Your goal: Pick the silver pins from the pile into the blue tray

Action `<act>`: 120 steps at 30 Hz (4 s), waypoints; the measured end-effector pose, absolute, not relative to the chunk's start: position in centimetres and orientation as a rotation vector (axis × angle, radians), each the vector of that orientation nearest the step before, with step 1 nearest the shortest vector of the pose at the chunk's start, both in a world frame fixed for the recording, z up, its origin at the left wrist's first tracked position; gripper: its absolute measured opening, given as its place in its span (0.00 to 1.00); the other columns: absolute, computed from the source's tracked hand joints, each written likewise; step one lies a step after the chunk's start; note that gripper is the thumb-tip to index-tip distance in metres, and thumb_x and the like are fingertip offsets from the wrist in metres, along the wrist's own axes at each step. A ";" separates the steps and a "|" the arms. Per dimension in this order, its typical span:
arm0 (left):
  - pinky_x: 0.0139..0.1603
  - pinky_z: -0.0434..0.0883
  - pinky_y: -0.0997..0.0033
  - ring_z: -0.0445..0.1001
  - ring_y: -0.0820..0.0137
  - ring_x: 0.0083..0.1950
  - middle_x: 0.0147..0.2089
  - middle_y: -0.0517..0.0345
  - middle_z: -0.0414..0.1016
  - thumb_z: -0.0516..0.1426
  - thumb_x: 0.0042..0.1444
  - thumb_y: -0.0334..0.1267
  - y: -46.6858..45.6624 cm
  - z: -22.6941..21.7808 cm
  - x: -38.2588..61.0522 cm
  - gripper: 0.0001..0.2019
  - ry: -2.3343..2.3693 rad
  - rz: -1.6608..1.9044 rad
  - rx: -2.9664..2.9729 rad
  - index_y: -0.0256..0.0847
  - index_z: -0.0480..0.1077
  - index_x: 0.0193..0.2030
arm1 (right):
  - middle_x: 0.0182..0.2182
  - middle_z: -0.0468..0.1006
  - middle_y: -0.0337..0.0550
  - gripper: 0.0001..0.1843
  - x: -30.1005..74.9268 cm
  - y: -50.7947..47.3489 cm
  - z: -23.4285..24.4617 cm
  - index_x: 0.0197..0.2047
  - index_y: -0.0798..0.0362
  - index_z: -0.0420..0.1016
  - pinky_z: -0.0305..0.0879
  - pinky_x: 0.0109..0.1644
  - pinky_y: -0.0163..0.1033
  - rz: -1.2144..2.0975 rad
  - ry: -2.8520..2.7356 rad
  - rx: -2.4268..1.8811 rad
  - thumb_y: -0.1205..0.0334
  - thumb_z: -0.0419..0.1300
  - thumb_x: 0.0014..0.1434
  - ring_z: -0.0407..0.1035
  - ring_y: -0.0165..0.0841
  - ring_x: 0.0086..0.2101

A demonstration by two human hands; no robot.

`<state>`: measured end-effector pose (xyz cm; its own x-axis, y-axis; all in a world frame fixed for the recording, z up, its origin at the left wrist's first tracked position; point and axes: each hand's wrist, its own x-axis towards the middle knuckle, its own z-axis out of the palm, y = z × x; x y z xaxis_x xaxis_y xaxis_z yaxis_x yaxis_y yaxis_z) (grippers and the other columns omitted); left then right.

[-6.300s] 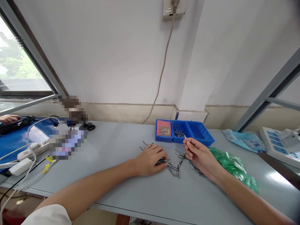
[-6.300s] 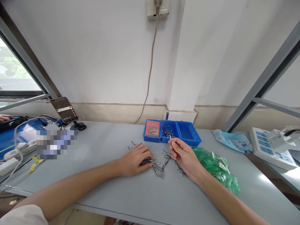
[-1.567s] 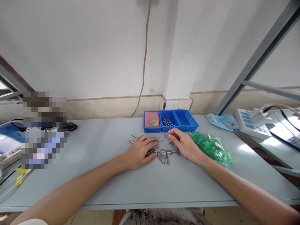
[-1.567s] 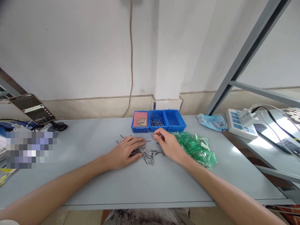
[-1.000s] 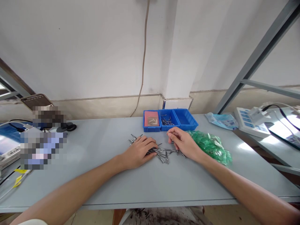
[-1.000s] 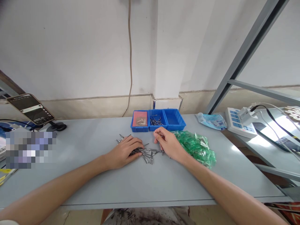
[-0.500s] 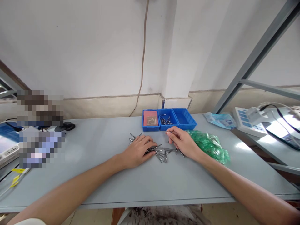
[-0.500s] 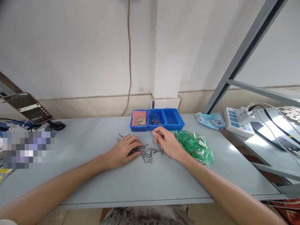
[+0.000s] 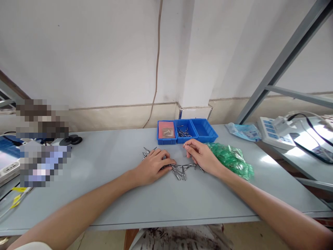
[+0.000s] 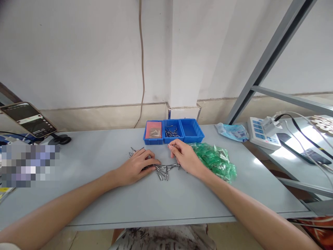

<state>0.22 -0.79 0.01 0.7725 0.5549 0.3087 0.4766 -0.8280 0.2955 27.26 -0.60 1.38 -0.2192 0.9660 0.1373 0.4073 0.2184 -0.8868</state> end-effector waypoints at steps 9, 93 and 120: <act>0.57 0.68 0.58 0.70 0.61 0.53 0.55 0.50 0.73 0.54 0.76 0.42 -0.8 -0.2 0.2 0.13 0.817 0.606 2.774 0.46 0.74 0.60 | 0.39 0.80 0.42 0.16 27.5 -0.4 0.9 0.54 0.47 0.74 0.65 0.26 0.36 0.990 -1.761 -1.206 0.48 0.54 0.73 0.67 0.29 0.25; 0.58 0.68 0.58 0.69 0.61 0.54 0.55 0.50 0.73 0.53 0.76 0.41 -0.9 0.1 0.2 0.12 0.815 0.581 2.750 0.45 0.73 0.59 | 0.28 0.63 0.33 0.18 26.9 -0.9 2.1 0.36 0.50 0.71 0.61 0.32 0.36 1.370 -1.232 -1.042 0.45 0.66 0.67 0.57 0.27 0.26; 0.58 0.68 0.58 0.70 0.61 0.53 0.54 0.51 0.73 0.54 0.75 0.41 -0.8 0.3 0.3 0.11 0.812 0.607 2.764 0.45 0.74 0.57 | 0.40 0.77 0.42 0.05 30.7 0.2 2.0 0.40 0.48 0.71 0.64 0.45 0.44 0.338 -2.407 -1.438 0.60 0.61 0.70 0.73 0.40 0.40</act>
<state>0.27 -0.84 0.25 0.7651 0.5535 0.3290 0.4726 -0.8298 0.2968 30.70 0.21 2.00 -0.4445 0.8836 0.1471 0.8089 0.4665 -0.3578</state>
